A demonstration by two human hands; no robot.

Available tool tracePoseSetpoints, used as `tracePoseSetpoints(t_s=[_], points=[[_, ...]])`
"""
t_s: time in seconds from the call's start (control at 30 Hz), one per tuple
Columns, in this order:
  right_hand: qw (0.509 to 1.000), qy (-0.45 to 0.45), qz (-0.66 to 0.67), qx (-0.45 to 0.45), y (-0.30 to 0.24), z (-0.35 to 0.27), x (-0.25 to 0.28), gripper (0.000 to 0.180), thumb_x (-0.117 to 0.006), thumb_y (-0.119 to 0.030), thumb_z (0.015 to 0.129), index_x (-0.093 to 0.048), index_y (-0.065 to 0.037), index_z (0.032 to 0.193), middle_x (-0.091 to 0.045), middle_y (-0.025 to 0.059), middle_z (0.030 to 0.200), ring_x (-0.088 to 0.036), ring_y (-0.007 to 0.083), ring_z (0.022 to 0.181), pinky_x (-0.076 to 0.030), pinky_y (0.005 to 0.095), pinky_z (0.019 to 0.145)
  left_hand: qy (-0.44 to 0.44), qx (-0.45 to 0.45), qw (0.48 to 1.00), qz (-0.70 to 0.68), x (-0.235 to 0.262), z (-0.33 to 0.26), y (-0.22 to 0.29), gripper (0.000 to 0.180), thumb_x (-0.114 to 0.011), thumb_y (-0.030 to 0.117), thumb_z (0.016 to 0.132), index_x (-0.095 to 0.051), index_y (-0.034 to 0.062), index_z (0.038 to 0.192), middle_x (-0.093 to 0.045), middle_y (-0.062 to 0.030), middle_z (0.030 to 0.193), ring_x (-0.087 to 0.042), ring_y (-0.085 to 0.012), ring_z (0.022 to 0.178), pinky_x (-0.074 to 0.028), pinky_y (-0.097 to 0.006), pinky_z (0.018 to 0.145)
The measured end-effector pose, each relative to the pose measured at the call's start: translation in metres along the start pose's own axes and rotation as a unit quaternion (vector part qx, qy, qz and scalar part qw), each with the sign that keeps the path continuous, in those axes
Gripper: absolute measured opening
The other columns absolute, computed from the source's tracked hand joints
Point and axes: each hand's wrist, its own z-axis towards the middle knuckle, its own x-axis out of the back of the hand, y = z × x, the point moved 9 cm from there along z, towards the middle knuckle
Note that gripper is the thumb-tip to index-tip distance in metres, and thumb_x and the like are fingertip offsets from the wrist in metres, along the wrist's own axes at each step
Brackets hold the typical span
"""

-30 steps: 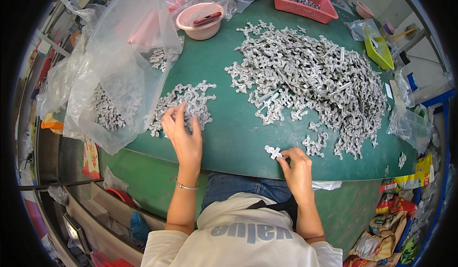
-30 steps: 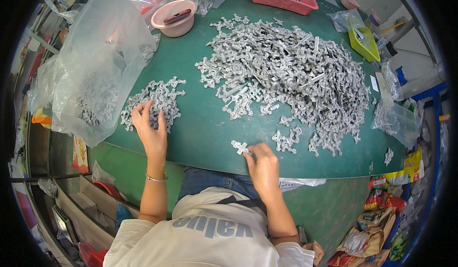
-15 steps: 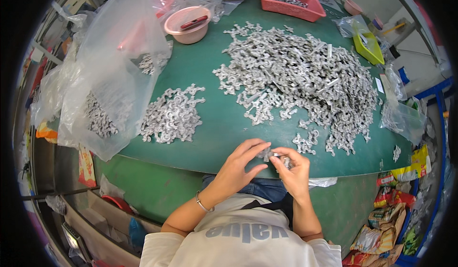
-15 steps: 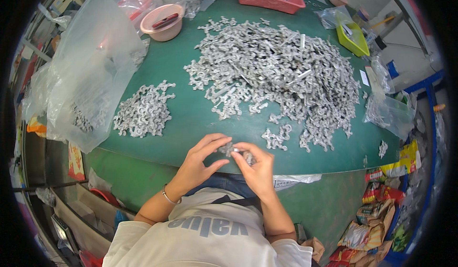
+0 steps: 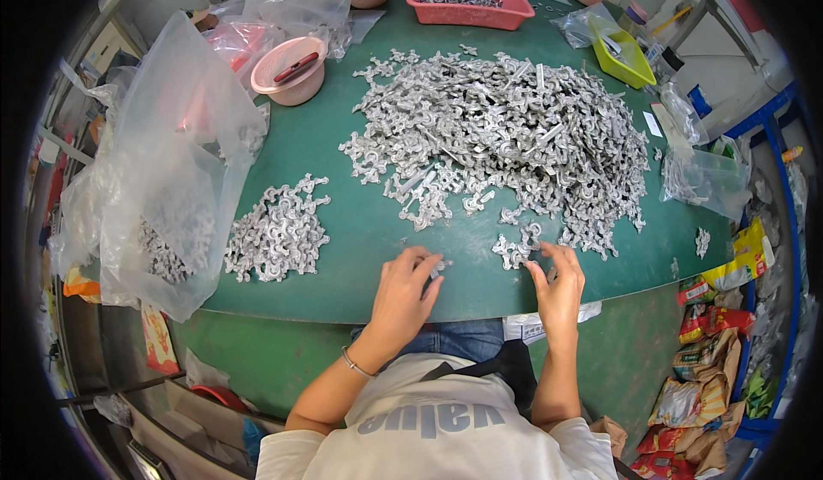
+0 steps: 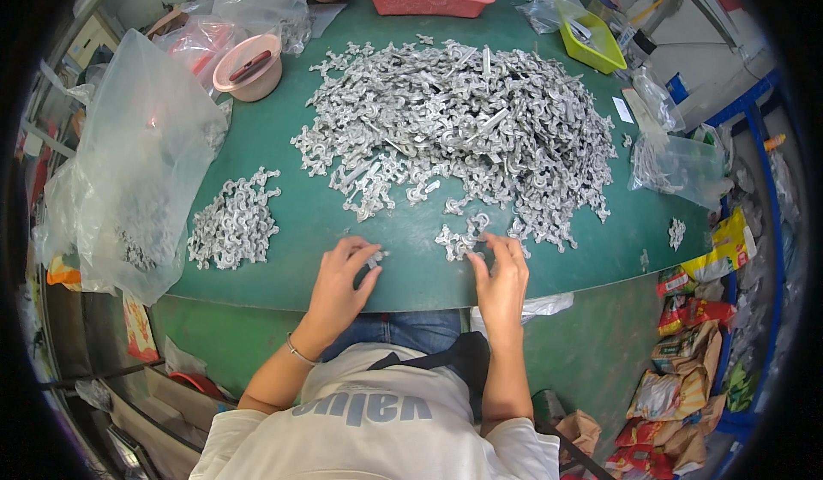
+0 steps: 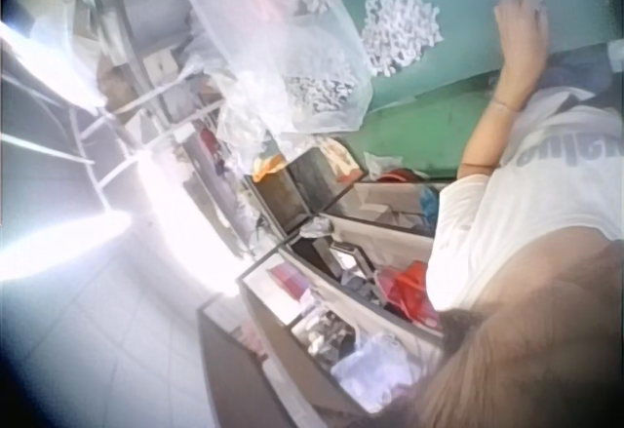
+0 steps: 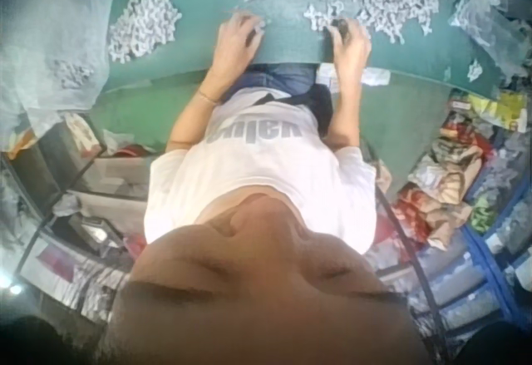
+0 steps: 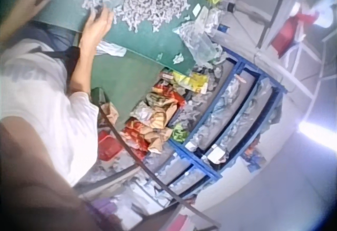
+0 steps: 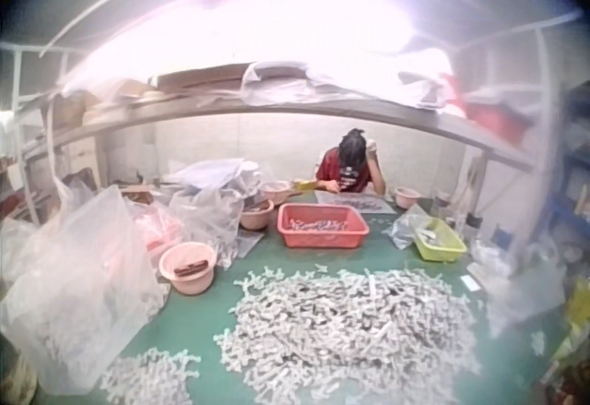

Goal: The person assembles small white plastic components by hand on a green workspace, picking them one at a time from a large pile and fitting them into bags.

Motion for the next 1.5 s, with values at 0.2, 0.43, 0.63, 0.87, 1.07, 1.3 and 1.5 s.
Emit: tracePoseSetpoints(t_s=[0.2,0.43,0.63,0.87,1.07,1.3,1.5], points=[[0.998,0.036,0.027,0.054,0.001,0.003,0.001,0.035,-0.069,-0.001,0.069,-0.059,0.001,0.103,-0.055,0.0094,0.079,-0.054,0.0177,0.066,-0.042,0.0272,0.061,0.005,-0.048,0.997,0.053,-0.019,0.011,0.011,0.031,-0.061,0.0,0.074,-0.057,0.003,0.104,-0.052,-0.012,0.106,-0.049,-0.0282,0.098,-0.037,-0.036,0.083],[0.553,-0.119,0.772,-0.291,0.018,-0.018,-0.067,0.021,-0.052,-0.018,0.091,-0.054,0.001,0.098,-0.046,0.003,0.073,-0.039,0.0087,0.055,-0.029,0.0188,0.041,0.005,-0.096,0.994,0.051,-0.038,0.034,0.029,0.03,-0.059,-0.002,0.074,-0.057,0.0034,0.103,-0.051,-0.013,0.113,-0.047,-0.032,0.106,-0.037,-0.04,0.089],[0.43,-0.159,0.831,-0.314,0.019,-0.025,-0.077,0.018,-0.052,-0.011,0.089,-0.051,0.001,0.103,-0.041,0.0022,0.077,-0.04,0.0102,0.068,-0.034,0.0176,0.047,0.089,0.002,0.985,0.146,-0.002,0.049,-0.006,0.035,-0.066,0.005,0.073,-0.055,0.0043,0.106,-0.051,-0.0114,0.107,-0.048,-0.0288,0.099,-0.036,-0.037,0.081],[0.5,-0.195,0.776,-0.33,0.01,-0.033,-0.09,0.023,-0.053,-0.009,0.087,-0.051,0.001,0.108,-0.044,0.0037,0.077,-0.042,0.0118,0.065,-0.036,0.0207,0.05,0.061,0.016,0.982,0.178,0.004,0.048,-0.024,0.037,-0.07,0.008,0.068,-0.056,0.0033,0.102,-0.054,-0.0089,0.099,-0.05,-0.0267,0.094,-0.037,-0.036,0.078],[0.738,-0.219,0.613,-0.175,-0.012,-0.024,-0.074,0.024,-0.056,-0.003,0.085,-0.056,0.003,0.108,-0.053,0.0032,0.076,-0.038,0.0039,0.047,-0.03,0.0183,0.041,0.073,-0.036,0.996,-0.04,0.034,0.03,0.027,0.035,-0.07,-0.001,0.067,-0.06,0.0016,0.1,-0.058,-0.0114,0.094,-0.056,-0.0296,0.085,-0.046,-0.036,0.078],[0.784,-0.248,0.559,-0.108,-0.052,-0.029,-0.068,0.025,-0.059,-0.003,0.083,-0.057,0.0,0.108,-0.059,0.0035,0.087,-0.042,0.0006,0.05,-0.031,0.0154,0.041,-0.041,0.05,0.884,-0.464,0.014,0.007,0.038,0.041,-0.062,-0.009,0.075,-0.054,-0.0011,0.114,-0.049,-0.0116,0.113,-0.054,-0.0188,0.099,-0.048,-0.029,0.078],[0.804,-0.195,0.553,-0.095,-0.069,-0.033,-0.047,0.022,-0.06,-0.002,0.083,-0.058,0.001,0.105,-0.058,0.0024,0.077,-0.043,0.001,0.05,-0.032,0.0158,0.042,-0.069,0.087,0.8,-0.59,0.01,0.001,0.041,0.04,-0.059,-0.012,0.077,-0.05,-0.0072,0.115,-0.049,-0.0115,0.112,-0.052,-0.0198,0.102,-0.047,-0.03,0.084]])
